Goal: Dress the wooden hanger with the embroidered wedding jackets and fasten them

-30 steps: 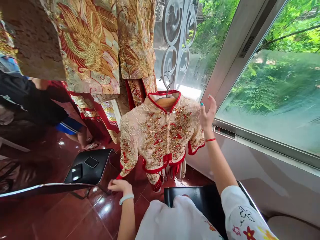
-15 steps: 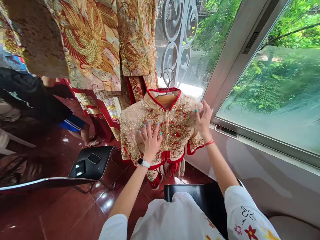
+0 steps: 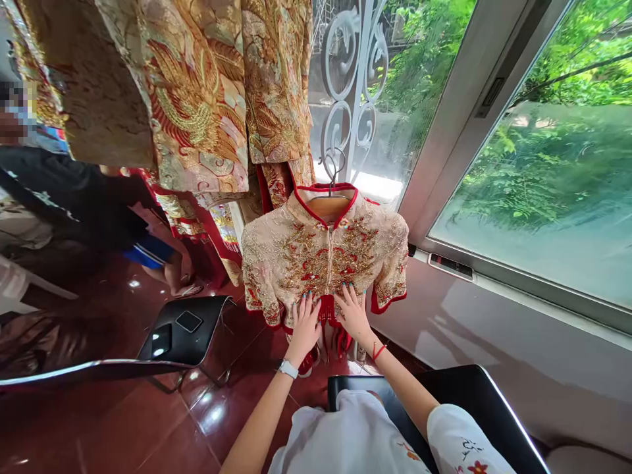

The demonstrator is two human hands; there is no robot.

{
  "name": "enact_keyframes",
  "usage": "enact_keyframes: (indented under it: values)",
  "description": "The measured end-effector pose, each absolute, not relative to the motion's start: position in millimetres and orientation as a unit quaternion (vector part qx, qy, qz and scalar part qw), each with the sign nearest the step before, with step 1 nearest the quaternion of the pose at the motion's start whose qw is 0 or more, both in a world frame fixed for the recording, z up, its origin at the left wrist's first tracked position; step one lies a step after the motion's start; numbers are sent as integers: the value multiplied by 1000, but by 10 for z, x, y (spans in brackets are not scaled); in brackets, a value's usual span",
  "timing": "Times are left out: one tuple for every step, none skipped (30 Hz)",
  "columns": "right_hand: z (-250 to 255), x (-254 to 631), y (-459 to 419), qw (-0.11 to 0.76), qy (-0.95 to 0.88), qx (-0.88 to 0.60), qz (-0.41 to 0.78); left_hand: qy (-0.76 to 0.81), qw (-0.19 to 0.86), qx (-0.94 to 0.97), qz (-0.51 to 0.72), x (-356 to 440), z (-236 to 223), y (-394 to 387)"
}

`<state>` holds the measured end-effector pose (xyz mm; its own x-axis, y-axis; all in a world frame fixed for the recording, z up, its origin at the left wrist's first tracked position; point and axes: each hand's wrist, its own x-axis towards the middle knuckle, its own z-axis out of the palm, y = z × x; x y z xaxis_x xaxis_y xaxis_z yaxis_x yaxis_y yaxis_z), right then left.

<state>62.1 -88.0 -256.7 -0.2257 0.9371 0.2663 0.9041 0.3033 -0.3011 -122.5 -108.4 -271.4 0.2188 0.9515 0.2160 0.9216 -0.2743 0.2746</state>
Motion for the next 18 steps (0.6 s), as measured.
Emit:
enact_keyframes:
  values:
    - [-2411, 598, -879, 231, -769, -592, 71, 594, 73, 777, 193, -1192, -2539, -1100]
    - [-2240, 577, -864, 268, -752, -594, 104, 584, 100, 775, 219, -1164, -2326, -1107]
    - [-2056, 556, -831, 311, -732, -589, 139, 561, 126, 779, 251, -1143, -2078, -1098]
    - [-1865, 532, -777, 360, -709, -583, 169, 539, 130, 779, 293, -1127, -1802, -1068]
    - [-1672, 504, -705, 407, -690, -567, 192, 519, 108, 781, 329, -1115, -1510, -1017]
    - [-1485, 471, -617, 450, -677, -545, 204, 499, 76, 789, 351, -1105, -1217, -945]
    - [-1312, 434, -521, 483, -668, -528, 206, 482, 41, 796, 363, -1095, -937, -857]
    - [-1158, 396, -423, 505, -661, -518, 198, 472, 8, 805, 361, -1083, -686, -758]
    - [-1027, 359, -329, 519, -655, -517, 185, 470, -21, 813, 343, -1068, -473, -655]
    - [-922, 326, -243, 525, -651, -522, 169, 476, -47, 819, 316, -1049, -306, -555]
    - [-842, 299, -169, 524, -649, -530, 152, 486, -70, 824, 284, -1028, -186, -463]
    - [-784, 280, -108, 519, -649, -539, 139, 496, -92, 827, 249, -1005, -109, -385]
    - [-746, 268, -60, 511, -650, -547, 128, 505, -113, 828, 216, -981, -68, -324]
    - [-723, 265, -26, 501, -653, -554, 123, 512, -133, 827, 187, -957, -55, -279]
    - [-713, 268, -5, 491, -657, -560, 122, 518, -152, 826, 164, -934, -60, -251]
    - [-712, 275, 6, 484, -659, -562, 124, 524, -166, 823, 147, -915, -72, -238]
    - [-717, 285, 6, 482, -661, -561, 125, 530, -175, 818, 135, -900, -86, -237]
    - [-728, 295, -4, 485, -662, -558, 124, 537, -176, 815, 128, -890, -95, -246]
